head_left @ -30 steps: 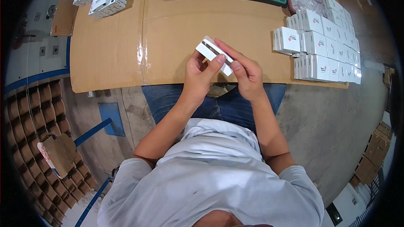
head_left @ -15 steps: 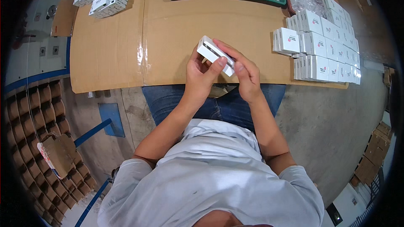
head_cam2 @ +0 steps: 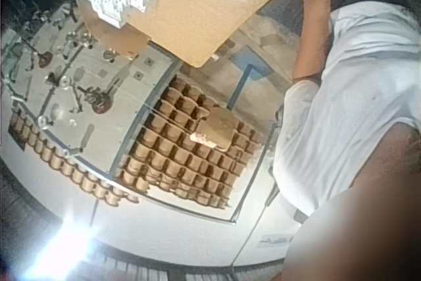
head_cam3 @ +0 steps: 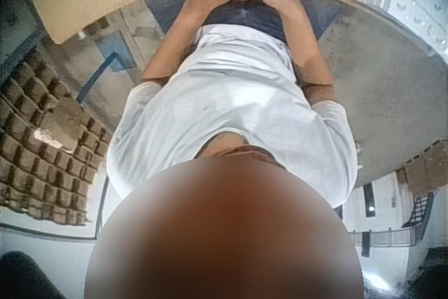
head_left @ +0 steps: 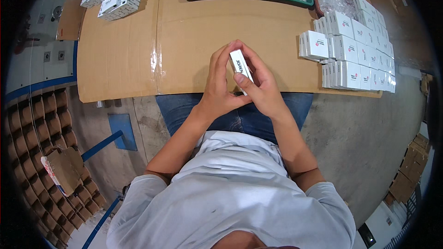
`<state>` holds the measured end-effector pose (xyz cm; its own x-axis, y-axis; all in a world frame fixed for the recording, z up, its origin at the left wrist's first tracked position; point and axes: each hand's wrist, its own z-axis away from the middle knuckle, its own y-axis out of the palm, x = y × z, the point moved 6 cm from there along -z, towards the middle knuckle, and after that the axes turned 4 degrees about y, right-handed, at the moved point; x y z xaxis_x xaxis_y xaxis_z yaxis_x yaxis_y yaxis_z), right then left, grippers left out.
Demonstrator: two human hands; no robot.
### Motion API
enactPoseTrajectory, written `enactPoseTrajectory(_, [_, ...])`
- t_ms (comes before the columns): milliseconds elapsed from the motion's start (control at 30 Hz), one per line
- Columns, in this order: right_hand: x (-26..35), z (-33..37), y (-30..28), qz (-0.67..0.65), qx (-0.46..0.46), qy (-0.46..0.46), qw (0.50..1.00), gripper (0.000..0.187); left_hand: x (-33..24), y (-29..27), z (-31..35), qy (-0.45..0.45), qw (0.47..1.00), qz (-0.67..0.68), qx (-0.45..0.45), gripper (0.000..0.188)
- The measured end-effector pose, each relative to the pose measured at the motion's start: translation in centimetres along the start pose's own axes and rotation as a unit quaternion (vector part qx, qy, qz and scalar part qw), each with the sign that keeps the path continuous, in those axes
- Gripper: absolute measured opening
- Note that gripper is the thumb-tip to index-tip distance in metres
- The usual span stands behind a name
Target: Assembling or checking components into small white cardboard boxes at a workbench.
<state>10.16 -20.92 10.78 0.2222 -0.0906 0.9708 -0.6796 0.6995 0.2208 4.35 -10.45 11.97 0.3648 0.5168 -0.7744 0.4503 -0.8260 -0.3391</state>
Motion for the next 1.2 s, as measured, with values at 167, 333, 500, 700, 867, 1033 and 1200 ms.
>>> enactPoseTrajectory(167, [0.7,0.3,0.5,0.003,0.031,0.009,0.999,0.067,0.9,-1.2,0.1,0.015,1.000,0.006,-0.008,0.101])
enactPoseTrajectory(333, [0.7,0.8,1.1,0.005,0.051,0.021,0.998,0.062,1.4,-1.6,0.7,0.064,0.997,-0.031,0.003,0.101])
enactPoseTrajectory(500, [0.7,1.4,2.0,0.009,0.080,0.028,0.996,0.058,1.1,-1.7,1.4,0.106,0.993,-0.008,-0.043,0.101])
enactPoseTrajectory(700, [1.2,1.9,2.7,-0.002,0.085,0.029,0.996,0.056,0.9,-2.4,1.8,0.130,0.991,-0.012,-0.027,0.104])
enactPoseTrajectory(867, [1.3,2.1,3.1,0.000,0.083,0.040,0.996,0.053,0.8,-2.4,2.3,0.134,0.990,-0.026,-0.043,0.104])
enactPoseTrajectory(1033, [1.1,2.4,3.2,0.011,0.085,0.050,0.995,0.049,0.1,-2.6,2.6,0.156,0.984,-0.068,-0.044,0.103])
enactPoseTrajectory(1200, [1.3,2.4,3.3,-0.001,0.082,0.034,0.996,0.047,-0.2,-2.7,2.7,0.174,0.980,-0.082,-0.052,0.101])
